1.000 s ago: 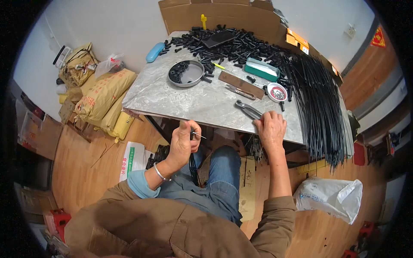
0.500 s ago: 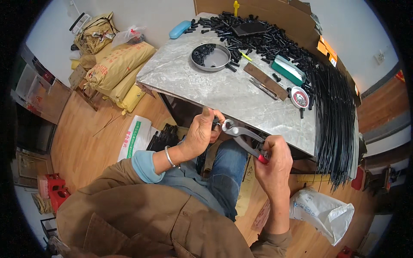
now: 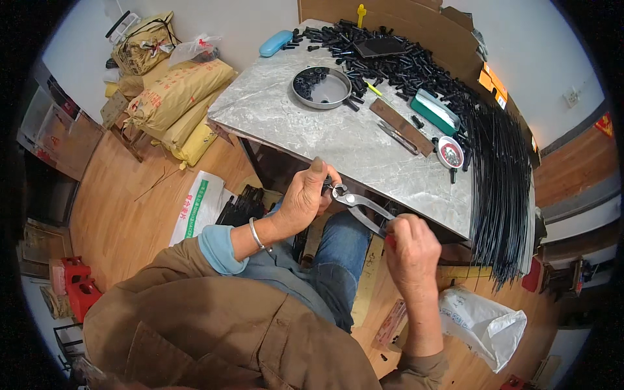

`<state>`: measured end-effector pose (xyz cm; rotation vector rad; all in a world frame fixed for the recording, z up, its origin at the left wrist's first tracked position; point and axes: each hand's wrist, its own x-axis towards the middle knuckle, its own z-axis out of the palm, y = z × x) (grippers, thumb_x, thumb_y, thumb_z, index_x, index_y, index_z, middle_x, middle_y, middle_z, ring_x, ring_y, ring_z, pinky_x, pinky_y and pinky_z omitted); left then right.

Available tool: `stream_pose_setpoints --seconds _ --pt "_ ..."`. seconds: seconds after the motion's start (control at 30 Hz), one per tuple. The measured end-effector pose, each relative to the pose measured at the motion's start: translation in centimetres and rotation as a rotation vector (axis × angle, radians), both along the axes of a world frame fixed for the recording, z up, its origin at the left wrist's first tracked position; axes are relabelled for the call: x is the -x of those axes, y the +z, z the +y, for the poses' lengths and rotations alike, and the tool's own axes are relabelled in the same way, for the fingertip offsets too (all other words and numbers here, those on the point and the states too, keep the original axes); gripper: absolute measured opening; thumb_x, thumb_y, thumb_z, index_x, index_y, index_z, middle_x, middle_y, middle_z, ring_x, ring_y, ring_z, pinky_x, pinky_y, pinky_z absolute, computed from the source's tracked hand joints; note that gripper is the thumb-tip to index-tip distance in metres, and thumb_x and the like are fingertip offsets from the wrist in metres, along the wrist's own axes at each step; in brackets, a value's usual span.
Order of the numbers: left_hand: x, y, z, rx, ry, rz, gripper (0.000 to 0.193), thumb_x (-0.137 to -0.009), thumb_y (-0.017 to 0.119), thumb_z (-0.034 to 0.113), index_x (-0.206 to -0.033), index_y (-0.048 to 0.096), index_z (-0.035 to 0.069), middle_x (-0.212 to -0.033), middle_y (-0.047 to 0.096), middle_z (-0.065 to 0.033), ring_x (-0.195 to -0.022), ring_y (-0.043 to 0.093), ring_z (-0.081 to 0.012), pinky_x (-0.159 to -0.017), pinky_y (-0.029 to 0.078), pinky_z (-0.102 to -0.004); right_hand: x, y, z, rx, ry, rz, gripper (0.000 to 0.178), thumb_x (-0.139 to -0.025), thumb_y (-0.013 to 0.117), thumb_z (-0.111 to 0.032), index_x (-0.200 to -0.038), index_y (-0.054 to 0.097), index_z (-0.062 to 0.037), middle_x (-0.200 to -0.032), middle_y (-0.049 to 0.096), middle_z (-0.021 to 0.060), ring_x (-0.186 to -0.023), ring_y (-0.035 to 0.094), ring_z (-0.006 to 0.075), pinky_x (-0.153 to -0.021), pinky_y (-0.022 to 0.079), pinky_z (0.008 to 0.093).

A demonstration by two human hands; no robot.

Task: Assembling plastic components by attaching clips to bundles of rods.

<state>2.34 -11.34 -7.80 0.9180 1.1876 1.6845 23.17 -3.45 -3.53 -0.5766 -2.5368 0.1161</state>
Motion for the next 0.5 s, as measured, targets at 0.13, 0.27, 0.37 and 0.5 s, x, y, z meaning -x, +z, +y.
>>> stream_pose_setpoints --seconds 0.13,0.27,0.37,0.5 --pt "0.5 0.0 0.2 0.039 -0.023 -0.054 0.064 -0.097 0.032 0.062 -0.079 0.055 0.005 -0.053 0.039 0.0051 -0.047 0.033 -0.0014 -0.043 0.025 -0.0201 0.5 -4.7 -1.3 0.141 -0.018 0.152 0.037 -0.067 0.074 0.007 -0.093 0.05 -0.0035 -0.084 0.057 0.0144 -0.071 0.058 0.0324 -0.062 0.049 0.0359" --pt "0.6 0.3 0.1 0.045 -0.011 -0.044 0.064 -0.096 0.032 0.063 -0.079 0.055 0.005 -0.052 0.039 0.0052 -0.045 0.034 -0.0008 -0.042 0.024 -0.0188 1.4 -7.5 -1.7 0.084 -0.029 0.262 0.042 -0.069 0.077 0.004 -0.1 0.05 -0.0041 -0.083 0.058 0.0148 -0.069 0.061 0.0308 -0.062 0.05 0.0345" --pt "1.1 0.2 -0.1 -0.021 -0.085 -0.015 0.065 -0.095 0.033 0.064 -0.078 0.056 0.005 -0.053 0.041 0.0045 -0.047 0.035 -0.0007 -0.043 0.025 -0.0181 1.4 -6.9 -2.0 0.186 -0.05 0.219 0.034 -0.08 0.072 -0.002 -0.108 0.051 -0.0025 -0.073 0.06 0.0123 -0.061 0.062 0.022 -0.056 0.049 0.0306" --pt "1.1 -0.9 0.3 -0.076 -0.059 0.187 0.07 -0.095 0.028 0.065 -0.081 0.06 0.004 -0.064 0.048 0.0031 -0.052 0.038 -0.0017 -0.045 0.029 -0.0188 0.3 -5.9 -2.5 1.021 0.061 0.116 0.015 -0.087 0.059 -0.003 -0.099 0.05 -0.0025 -0.056 0.057 0.0077 -0.043 0.055 0.0149 -0.039 0.042 0.0258"
